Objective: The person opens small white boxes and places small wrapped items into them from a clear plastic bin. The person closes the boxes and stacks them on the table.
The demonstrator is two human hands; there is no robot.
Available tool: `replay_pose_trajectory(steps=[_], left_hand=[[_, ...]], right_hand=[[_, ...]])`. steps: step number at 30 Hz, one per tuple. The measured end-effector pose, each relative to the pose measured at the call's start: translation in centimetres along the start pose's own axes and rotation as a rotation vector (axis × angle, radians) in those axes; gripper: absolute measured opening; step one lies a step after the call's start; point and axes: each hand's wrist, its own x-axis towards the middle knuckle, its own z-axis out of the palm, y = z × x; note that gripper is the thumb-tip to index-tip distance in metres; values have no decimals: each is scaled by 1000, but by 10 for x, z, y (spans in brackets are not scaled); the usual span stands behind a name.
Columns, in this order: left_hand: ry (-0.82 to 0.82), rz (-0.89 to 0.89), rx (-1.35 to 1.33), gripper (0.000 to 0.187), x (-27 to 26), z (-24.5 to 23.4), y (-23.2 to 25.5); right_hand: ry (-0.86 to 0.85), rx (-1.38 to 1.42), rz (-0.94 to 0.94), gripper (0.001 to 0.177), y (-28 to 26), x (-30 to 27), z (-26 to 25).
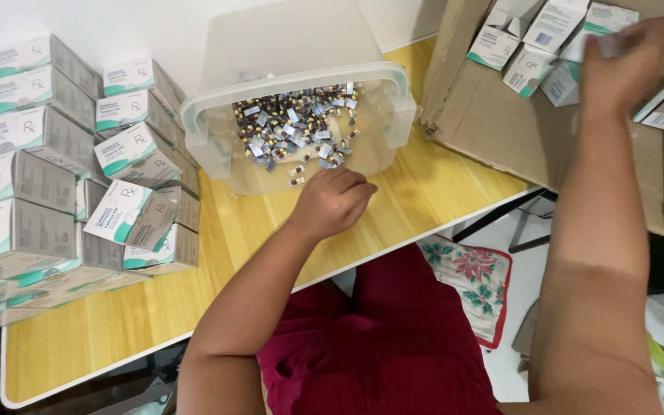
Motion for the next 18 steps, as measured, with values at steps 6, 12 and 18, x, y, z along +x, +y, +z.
replay_pose_trajectory(steps=[6,12,18], left_hand=[[-7,-33,1,11,1,-1,-1],[-20,-27,-8,11,-3,0,-2],[110,-22,-20,76,-7,6,2]], right_hand=[[-349,-367,-59,56,-46,-21,37],[-472,201,188,32,-70,-11,2],[-468,676,209,14,-172,-27,-89]])
